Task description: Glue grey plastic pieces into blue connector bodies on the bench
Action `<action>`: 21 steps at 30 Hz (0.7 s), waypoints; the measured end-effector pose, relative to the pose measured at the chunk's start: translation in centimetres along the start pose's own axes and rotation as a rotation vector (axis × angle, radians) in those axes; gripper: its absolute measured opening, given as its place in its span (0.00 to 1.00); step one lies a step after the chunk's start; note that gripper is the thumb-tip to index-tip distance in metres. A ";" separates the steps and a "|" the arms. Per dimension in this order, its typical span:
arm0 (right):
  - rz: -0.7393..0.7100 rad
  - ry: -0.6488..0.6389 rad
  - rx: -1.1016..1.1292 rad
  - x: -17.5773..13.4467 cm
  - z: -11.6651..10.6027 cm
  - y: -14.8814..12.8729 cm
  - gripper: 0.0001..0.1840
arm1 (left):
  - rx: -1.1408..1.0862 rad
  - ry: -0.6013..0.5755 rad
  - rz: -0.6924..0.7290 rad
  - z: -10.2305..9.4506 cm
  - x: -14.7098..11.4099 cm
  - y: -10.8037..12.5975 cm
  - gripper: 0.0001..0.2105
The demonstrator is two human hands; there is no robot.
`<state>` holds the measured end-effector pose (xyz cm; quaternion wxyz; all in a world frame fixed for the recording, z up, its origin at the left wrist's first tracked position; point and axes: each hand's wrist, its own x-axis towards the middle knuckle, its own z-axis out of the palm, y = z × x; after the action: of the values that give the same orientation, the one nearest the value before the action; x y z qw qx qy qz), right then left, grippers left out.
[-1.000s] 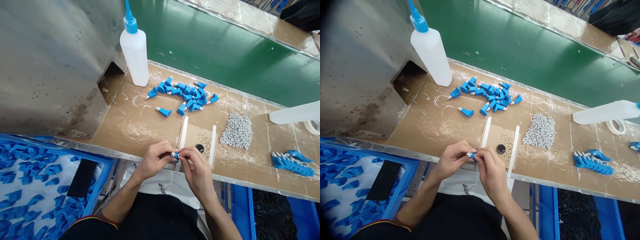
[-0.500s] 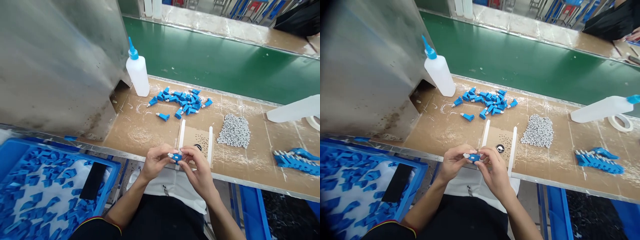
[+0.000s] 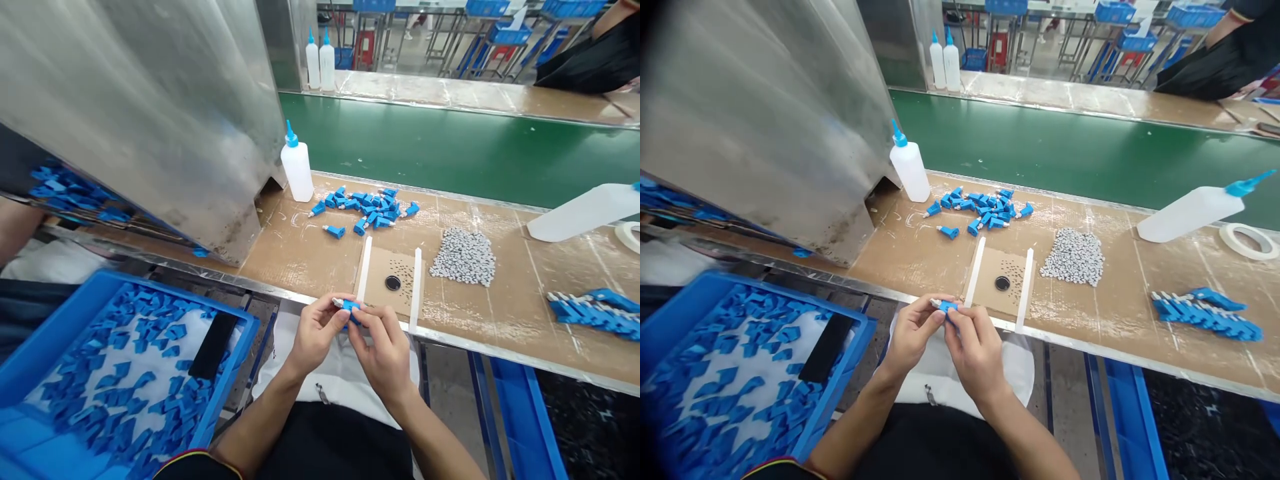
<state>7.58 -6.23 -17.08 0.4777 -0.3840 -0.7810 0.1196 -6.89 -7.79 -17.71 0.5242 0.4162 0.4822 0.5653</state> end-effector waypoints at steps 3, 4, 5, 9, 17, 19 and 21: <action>-0.045 0.015 0.031 0.1 0.3 -0.4 0.11 | 0.045 -0.008 0.017 0.1 -0.6 0.5 0.22; -0.050 0.017 0.037 0.2 0.2 -0.4 0.10 | 0.054 -0.016 0.011 0.0 -0.5 0.6 0.22; -0.047 0.013 0.043 0.4 0.1 -0.2 0.09 | 0.063 -0.045 -0.004 0.0 -0.1 0.7 0.23; 0.036 -0.003 -0.042 0.8 -3.3 2.9 0.08 | 0.211 -0.289 -0.020 -1.5 4.2 1.6 0.31; 0.426 0.260 -0.835 -3.4 -18.2 19.5 0.14 | 1.085 -0.103 0.035 -3.4 16.9 4.1 0.15; 0.419 0.298 -0.914 -3.9 -20.0 21.8 0.16 | 1.114 -0.139 0.031 -3.2 18.1 4.1 0.11; 0.405 0.345 -0.953 -3.7 -20.1 22.3 0.18 | 1.122 -0.129 0.038 -3.2 18.2 4.0 0.13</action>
<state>36.15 2.58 -21.48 0.3392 -0.7148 -0.5696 -0.2228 -12.70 10.01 -15.01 0.2407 0.6734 0.6682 0.2052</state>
